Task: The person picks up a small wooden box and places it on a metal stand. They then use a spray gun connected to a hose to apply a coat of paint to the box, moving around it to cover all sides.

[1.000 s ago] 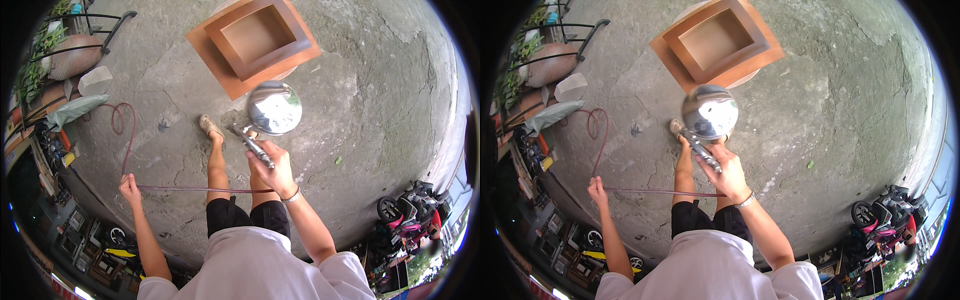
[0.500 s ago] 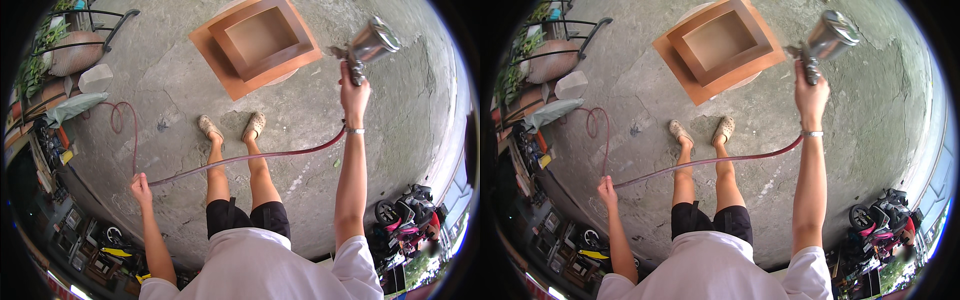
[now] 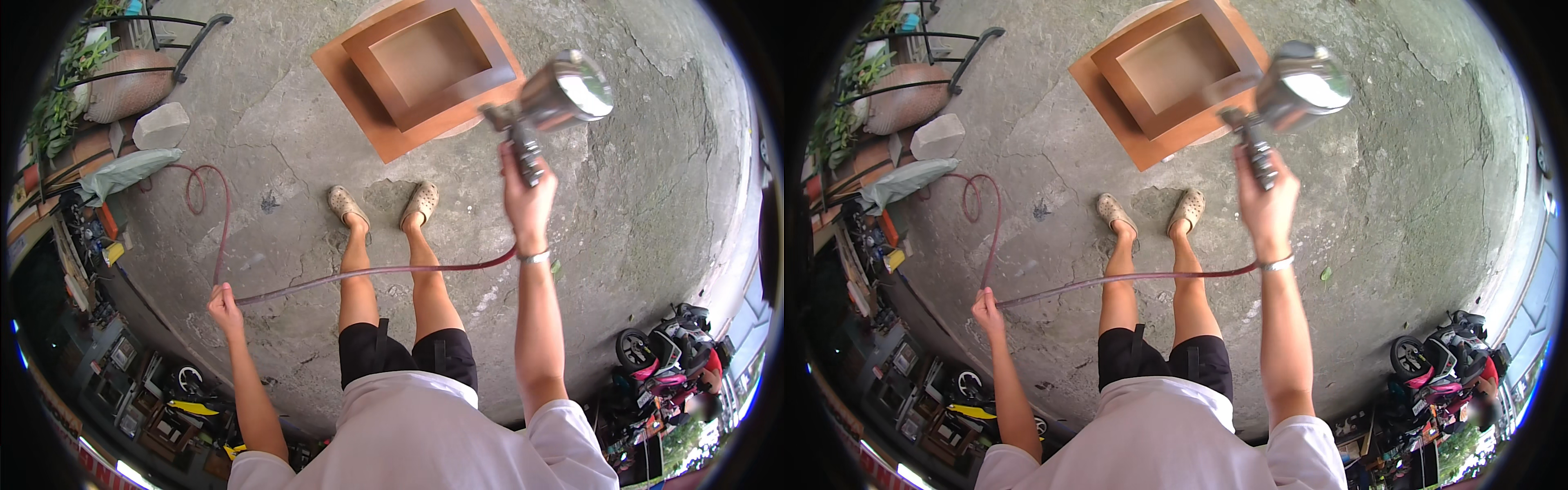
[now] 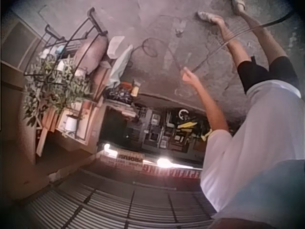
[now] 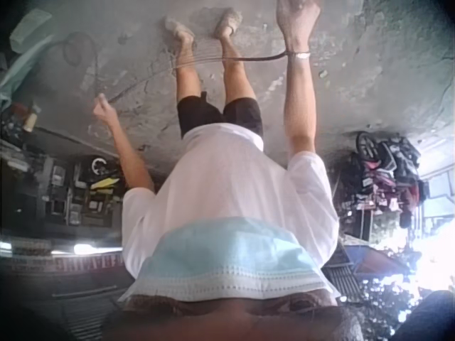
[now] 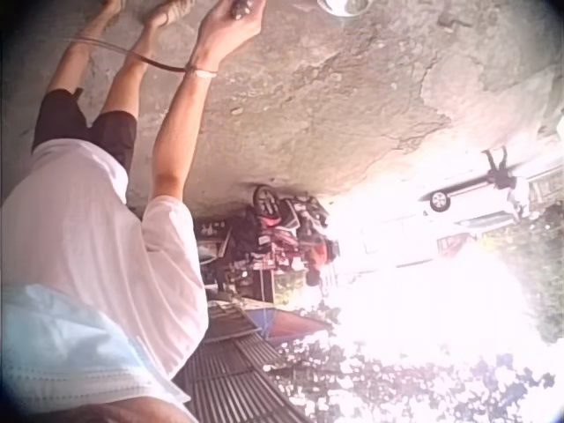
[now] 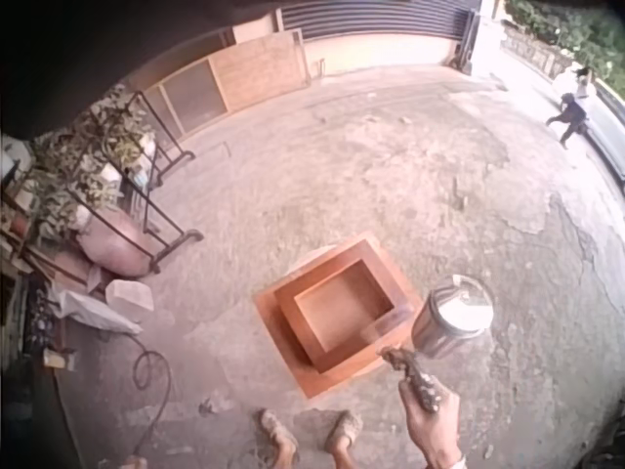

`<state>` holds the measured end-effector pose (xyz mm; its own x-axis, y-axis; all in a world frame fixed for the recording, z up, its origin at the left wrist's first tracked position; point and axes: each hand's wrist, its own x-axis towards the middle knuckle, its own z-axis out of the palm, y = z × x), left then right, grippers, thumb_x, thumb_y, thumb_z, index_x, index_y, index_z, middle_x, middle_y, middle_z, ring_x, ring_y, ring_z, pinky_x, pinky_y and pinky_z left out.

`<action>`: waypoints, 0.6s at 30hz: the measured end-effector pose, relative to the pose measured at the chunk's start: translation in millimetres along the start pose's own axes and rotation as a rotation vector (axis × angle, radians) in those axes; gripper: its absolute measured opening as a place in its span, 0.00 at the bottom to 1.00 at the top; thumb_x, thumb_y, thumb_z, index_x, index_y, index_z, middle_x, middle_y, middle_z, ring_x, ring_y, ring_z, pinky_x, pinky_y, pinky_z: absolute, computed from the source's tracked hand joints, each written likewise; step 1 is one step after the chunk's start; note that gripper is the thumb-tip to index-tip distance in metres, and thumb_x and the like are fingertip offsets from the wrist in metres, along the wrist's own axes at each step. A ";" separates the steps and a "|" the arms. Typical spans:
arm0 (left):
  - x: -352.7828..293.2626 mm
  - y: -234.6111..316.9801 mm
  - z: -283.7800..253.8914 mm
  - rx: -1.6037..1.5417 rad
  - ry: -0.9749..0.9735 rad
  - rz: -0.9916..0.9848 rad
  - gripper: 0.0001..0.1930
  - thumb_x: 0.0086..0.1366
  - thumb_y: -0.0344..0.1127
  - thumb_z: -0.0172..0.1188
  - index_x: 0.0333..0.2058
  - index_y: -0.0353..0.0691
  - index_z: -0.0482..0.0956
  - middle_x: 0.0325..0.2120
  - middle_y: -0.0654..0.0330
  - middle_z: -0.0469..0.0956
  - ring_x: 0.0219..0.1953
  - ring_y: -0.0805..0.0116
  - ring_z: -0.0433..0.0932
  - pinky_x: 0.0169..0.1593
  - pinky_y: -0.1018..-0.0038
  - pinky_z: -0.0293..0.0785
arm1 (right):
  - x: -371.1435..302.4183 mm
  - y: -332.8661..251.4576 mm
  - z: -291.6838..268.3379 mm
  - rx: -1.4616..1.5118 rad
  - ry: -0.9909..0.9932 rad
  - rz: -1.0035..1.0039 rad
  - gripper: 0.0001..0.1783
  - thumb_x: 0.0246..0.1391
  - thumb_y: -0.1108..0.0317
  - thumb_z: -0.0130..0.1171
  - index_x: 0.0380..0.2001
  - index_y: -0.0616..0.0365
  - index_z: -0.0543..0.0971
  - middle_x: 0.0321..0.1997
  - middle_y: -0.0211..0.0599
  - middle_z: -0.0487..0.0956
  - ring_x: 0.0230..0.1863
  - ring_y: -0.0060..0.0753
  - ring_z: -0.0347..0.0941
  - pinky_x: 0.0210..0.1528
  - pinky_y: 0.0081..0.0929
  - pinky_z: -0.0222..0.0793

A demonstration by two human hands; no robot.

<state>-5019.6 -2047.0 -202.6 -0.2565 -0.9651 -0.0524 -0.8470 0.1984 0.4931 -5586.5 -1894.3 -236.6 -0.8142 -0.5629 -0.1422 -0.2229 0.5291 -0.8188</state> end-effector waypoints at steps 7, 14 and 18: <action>6.1 -11.7 -22.2 0.063 0.002 0.054 0.21 0.71 0.31 0.54 0.18 0.27 0.66 0.15 0.51 0.63 0.20 0.56 0.62 0.28 0.61 0.58 | -94.7 -55.1 37.8 0.175 -0.407 -0.107 0.10 0.56 0.67 0.69 0.36 0.63 0.82 0.24 0.45 0.80 0.24 0.42 0.79 0.30 0.35 0.72; 8.2 -3.5 -15.9 0.105 -0.067 0.094 0.21 0.70 0.32 0.55 0.18 0.28 0.67 0.15 0.51 0.65 0.21 0.54 0.64 0.30 0.62 0.61 | -86.8 -38.6 27.8 0.143 -0.504 -0.181 0.12 0.56 0.66 0.69 0.36 0.64 0.82 0.28 0.51 0.81 0.27 0.50 0.80 0.32 0.37 0.75; 1.4 15.7 0.3 0.042 -0.103 0.084 0.21 0.70 0.32 0.54 0.18 0.30 0.66 0.15 0.51 0.65 0.21 0.54 0.65 0.31 0.62 0.61 | -34.4 5.1 -5.5 0.036 -0.256 0.001 0.12 0.57 0.63 0.68 0.32 0.63 0.82 0.23 0.49 0.79 0.22 0.40 0.77 0.29 0.37 0.71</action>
<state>-5033.4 -2045.2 -195.2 -0.3718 -0.9227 -0.1021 -0.8388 0.2867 0.4628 -5562.6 -1868.7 -232.9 -0.6512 -0.7073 -0.2752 -0.1992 0.5092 -0.8373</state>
